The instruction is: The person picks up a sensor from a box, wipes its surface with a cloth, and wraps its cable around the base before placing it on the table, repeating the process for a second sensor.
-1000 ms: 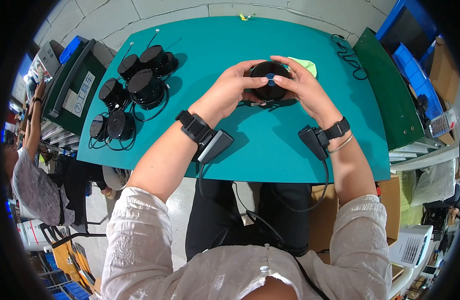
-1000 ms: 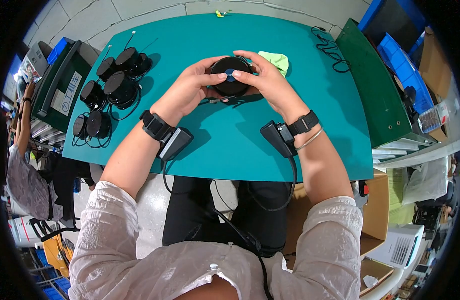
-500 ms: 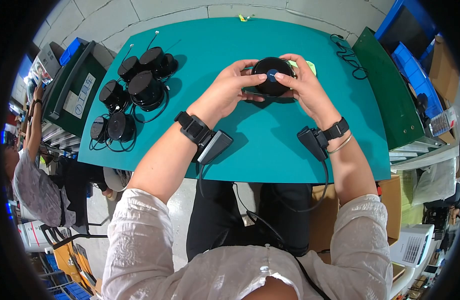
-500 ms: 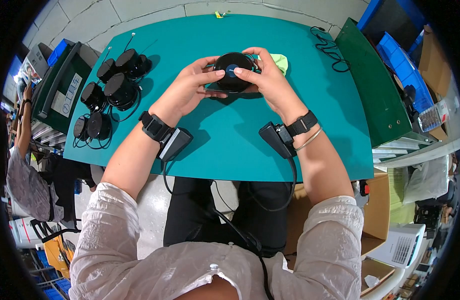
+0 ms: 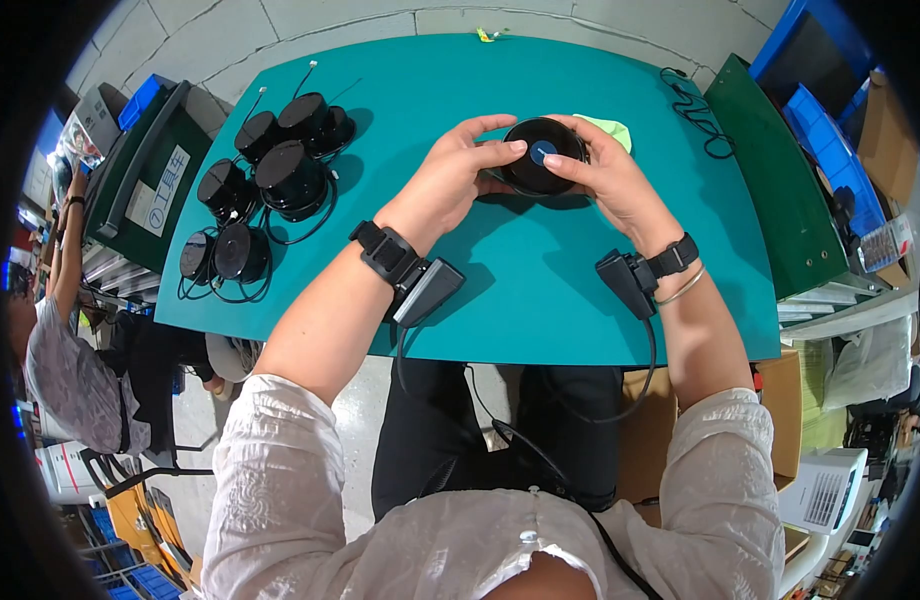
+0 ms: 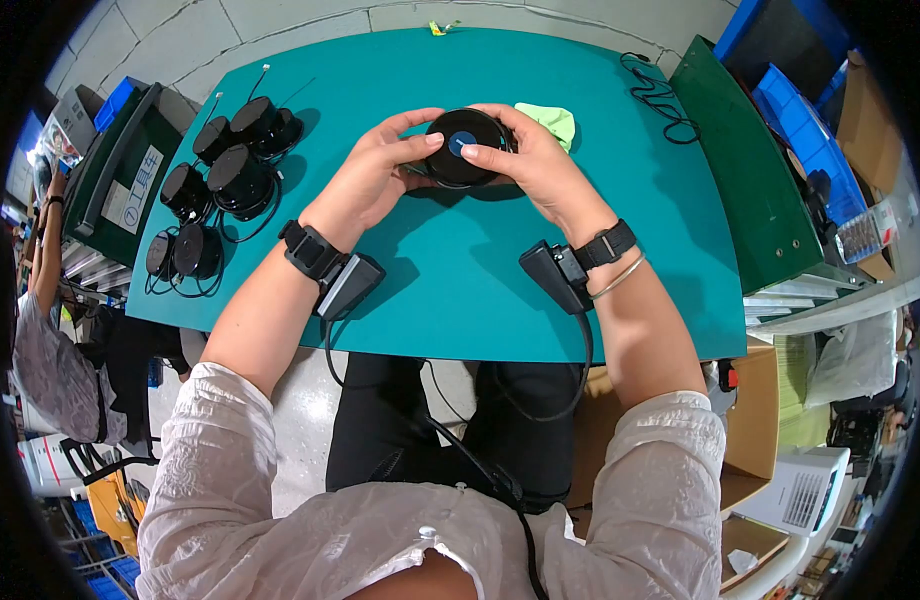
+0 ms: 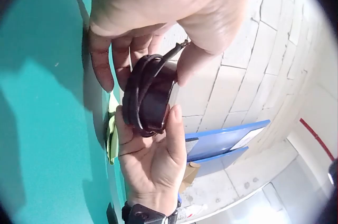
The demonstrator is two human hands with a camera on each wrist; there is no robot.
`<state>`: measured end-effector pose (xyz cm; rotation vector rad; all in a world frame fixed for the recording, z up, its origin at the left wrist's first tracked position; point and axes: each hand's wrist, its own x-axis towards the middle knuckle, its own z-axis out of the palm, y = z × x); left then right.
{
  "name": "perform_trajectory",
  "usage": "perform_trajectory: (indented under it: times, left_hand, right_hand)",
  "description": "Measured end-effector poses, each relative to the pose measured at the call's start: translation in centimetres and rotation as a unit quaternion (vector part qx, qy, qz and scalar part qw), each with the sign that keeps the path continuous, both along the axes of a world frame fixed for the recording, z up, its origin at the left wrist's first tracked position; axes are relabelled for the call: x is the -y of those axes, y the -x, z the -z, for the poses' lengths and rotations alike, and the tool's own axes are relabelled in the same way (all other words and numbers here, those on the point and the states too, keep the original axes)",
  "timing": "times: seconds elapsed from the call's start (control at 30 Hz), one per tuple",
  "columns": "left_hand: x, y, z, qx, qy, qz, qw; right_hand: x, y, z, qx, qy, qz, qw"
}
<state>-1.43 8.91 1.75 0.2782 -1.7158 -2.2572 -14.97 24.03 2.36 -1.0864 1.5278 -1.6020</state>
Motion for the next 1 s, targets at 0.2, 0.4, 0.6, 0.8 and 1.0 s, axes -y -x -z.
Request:
perform_trajectory:
  times: [0.2,0.4,0.6,0.8,1.0]
  left_hand:
    - [-0.01,0.19,0.10,-0.012,-0.011,0.006,1.000]
    - [0.18,0.02,0.20,0.009,0.032,0.016,0.999]
    - [0.09,0.06,0.15,0.011,0.043,0.017,0.999]
    - [-0.03,0.13,0.07,0.008,0.017,0.026,0.999]
    - [-0.02,0.05,-0.07,0.009,0.022,0.030,0.999]
  right_hand:
    - [0.14,-0.20,0.38,0.010,0.016,0.020,1.000]
    - [0.00,-0.27,0.15,-0.013,-0.012,0.019,1.000]
    - [0.03,-0.21,0.12,0.015,-0.001,0.000,1.000]
    - [0.25,-0.20,0.54,-0.018,0.029,0.017,0.999]
    - [0.12,-0.40,0.32,0.005,0.025,0.028,0.999]
